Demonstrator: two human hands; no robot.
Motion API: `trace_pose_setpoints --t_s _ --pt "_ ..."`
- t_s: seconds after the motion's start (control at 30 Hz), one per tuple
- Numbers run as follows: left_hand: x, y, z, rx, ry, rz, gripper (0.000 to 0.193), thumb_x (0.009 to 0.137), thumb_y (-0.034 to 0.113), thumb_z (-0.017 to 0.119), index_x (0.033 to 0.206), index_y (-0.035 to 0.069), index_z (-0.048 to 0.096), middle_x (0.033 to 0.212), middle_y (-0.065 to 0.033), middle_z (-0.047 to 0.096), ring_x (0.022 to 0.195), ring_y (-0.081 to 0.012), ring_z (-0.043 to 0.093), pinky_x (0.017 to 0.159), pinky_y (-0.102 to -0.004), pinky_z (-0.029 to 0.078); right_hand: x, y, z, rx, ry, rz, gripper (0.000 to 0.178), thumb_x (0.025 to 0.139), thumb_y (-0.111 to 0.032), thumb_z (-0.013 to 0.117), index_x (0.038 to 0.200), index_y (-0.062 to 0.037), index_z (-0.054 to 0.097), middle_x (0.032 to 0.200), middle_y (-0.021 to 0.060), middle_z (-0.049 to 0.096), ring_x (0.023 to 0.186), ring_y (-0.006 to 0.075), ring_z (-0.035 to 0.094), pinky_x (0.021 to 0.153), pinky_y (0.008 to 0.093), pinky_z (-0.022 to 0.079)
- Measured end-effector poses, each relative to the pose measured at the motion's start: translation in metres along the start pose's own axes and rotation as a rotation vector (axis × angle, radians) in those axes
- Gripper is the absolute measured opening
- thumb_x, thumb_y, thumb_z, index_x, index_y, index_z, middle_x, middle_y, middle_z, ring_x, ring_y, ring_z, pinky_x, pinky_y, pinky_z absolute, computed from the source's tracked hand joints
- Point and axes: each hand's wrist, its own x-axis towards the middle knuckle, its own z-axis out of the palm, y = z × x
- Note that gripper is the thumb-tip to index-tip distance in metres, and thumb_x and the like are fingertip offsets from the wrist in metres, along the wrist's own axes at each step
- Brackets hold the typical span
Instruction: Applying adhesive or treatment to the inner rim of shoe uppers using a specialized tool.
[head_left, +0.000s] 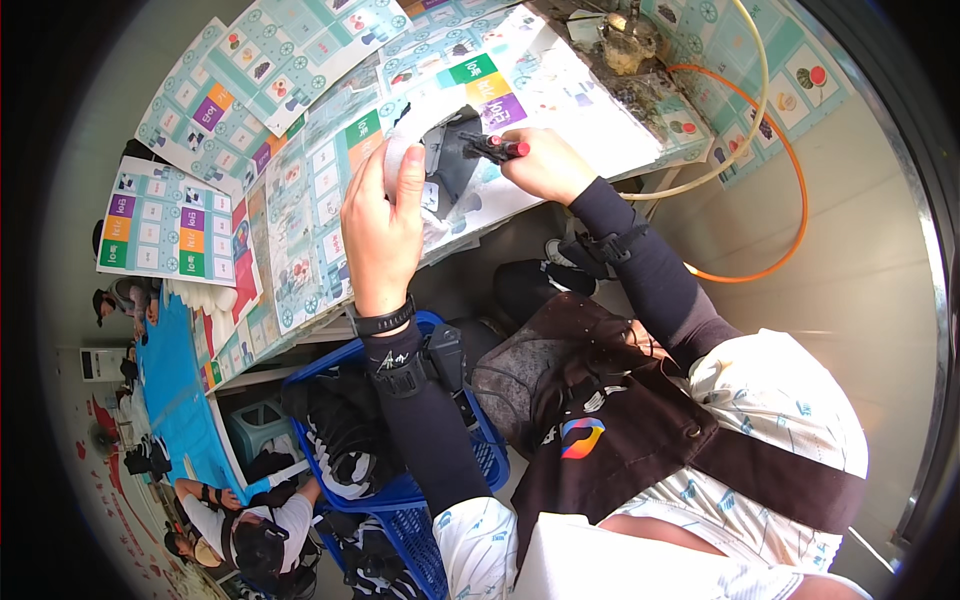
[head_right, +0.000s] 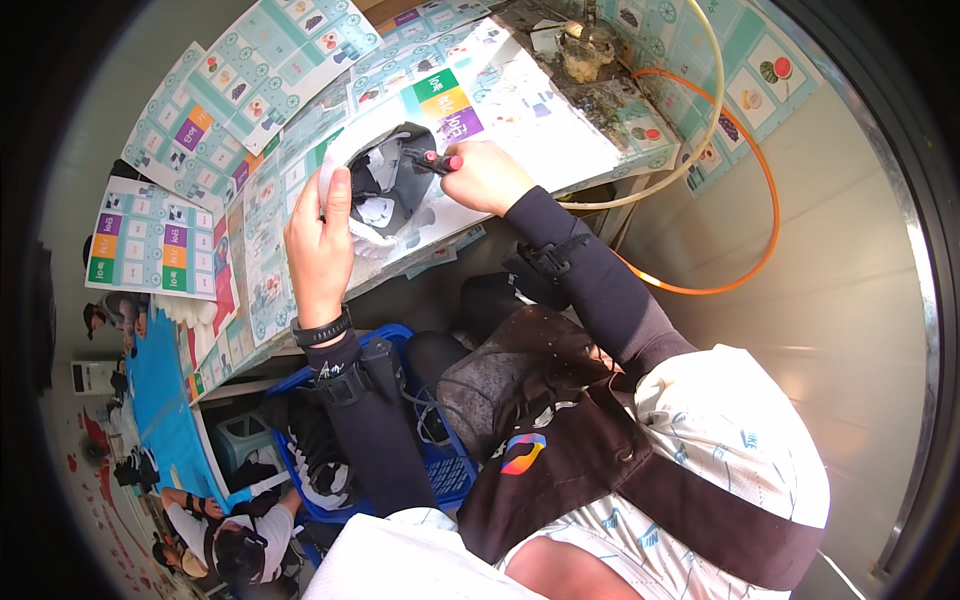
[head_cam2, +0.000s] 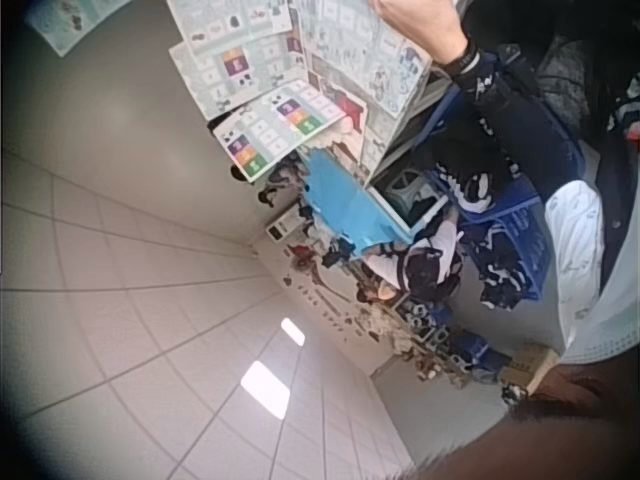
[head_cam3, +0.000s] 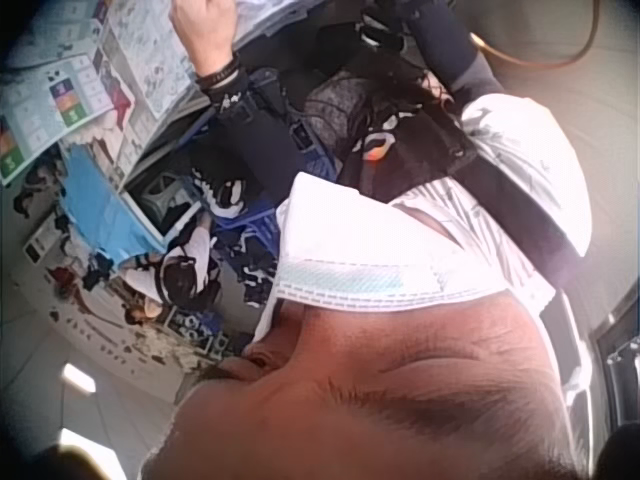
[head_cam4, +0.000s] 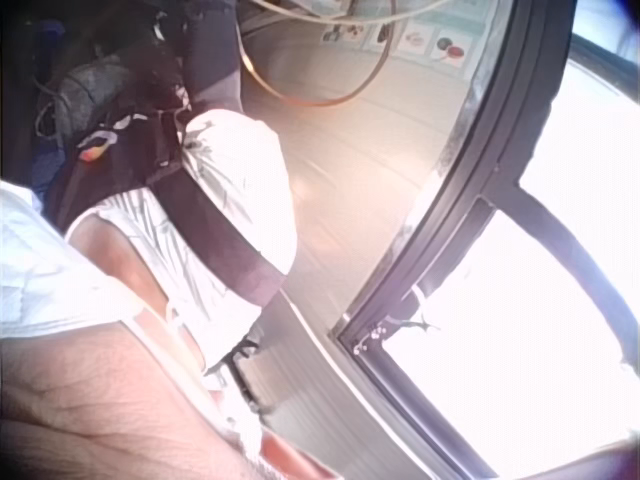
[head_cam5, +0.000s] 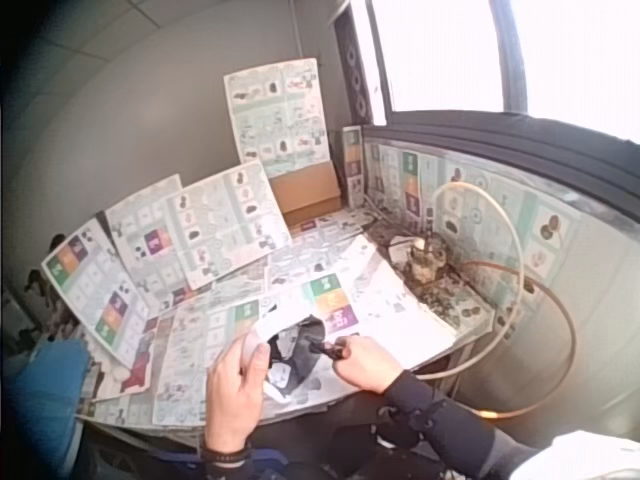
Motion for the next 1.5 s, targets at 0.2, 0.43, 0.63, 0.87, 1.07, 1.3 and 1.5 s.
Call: trace_pose_setpoints --t_s 0.2,0.43,0.63,0.87,1.07,1.3,1.5 --pt "-0.001 -0.001 0.000 -0.005 0.011 -0.001 0.059 0.107 0.046 0.064 0.129 -0.009 0.067 0.124 -0.0300 0.071 0.116 -0.0463 0.068 0.100 -0.0464 0.053 0.001 0.005 0.001 -0.031 -0.039 0.017 0.026 0.086 -0.016 0.052 0.088 0.0010 0.072 0.092 0.0300 0.072 0.095 0.0491 0.069 0.091 0.0552 0.054" --pt "-0.003 -0.002 0.000 -0.014 0.011 -0.007 0.058 0.107 0.045 0.065 0.130 -0.009 0.067 0.126 -0.0297 0.071 0.119 -0.0451 0.068 0.103 -0.0458 0.052 0.002 0.003 0.001 -0.011 -0.043 -0.015 0.025 0.083 -0.016 0.055 0.088 0.0014 0.073 0.092 0.0300 0.072 0.095 0.0488 0.070 0.091 0.0548 0.054" --pt "-0.009 -0.006 0.003 -0.006 0.035 -0.005 0.056 0.107 0.043 0.065 0.130 -0.008 0.067 0.128 -0.0285 0.071 0.120 -0.0438 0.068 0.104 -0.0457 0.052 0.006 0.002 0.001 0.014 -0.054 0.010 0.033 0.082 -0.015 0.061 0.107 0.0008 0.075 0.093 0.0291 0.074 0.092 0.0448 0.072 0.088 0.0483 0.056" --pt "-0.016 -0.004 0.000 -0.053 0.044 -0.007 0.052 0.108 0.039 0.064 0.131 -0.008 0.066 0.128 -0.0278 0.070 0.119 -0.0434 0.067 0.103 -0.0452 0.052 0.010 0.006 0.009 -0.020 -0.051 -0.042 0.042 0.084 -0.013 0.065 0.122 0.0008 0.076 0.093 0.0288 0.074 0.086 0.0406 0.074 0.083 0.0420 0.057" --pt "-0.019 -0.003 -0.001 -0.078 0.022 -0.041 0.049 0.109 0.035 0.062 0.133 -0.008 0.065 0.130 -0.0281 0.070 0.120 -0.0432 0.067 0.104 -0.0453 0.051 0.011 0.005 0.008 0.009 -0.060 -0.036 0.040 0.083 -0.014 0.065 0.119 0.0007 0.077 0.091 0.0294 0.074 0.086 0.0419 0.074 0.083 0.0438 0.058" --pt "-0.023 -0.006 0.000 -0.091 0.032 -0.058 0.050 0.108 0.034 0.063 0.133 -0.009 0.064 0.130 -0.0281 0.070 0.120 -0.0433 0.067 0.105 -0.0452 0.050 0.009 0.005 0.007 -0.020 -0.107 -0.069 0.040 0.083 -0.014 0.066 0.119 0.0005 0.077 0.090 0.0289 0.074 0.083 0.0413 0.073 0.080 0.0427 0.057" --pt "-0.029 -0.006 0.002 -0.082 0.037 -0.065 0.048 0.109 0.033 0.062 0.133 -0.009 0.064 0.132 -0.0281 0.069 0.122 -0.0429 0.066 0.106 -0.0458 0.049 0.005 0.002 0.005 0.020 -0.059 -0.004 0.041 0.083 -0.015 0.066 0.119 0.0000 0.077 0.089 0.0285 0.073 0.082 0.0428 0.072 0.080 0.0437 0.057"
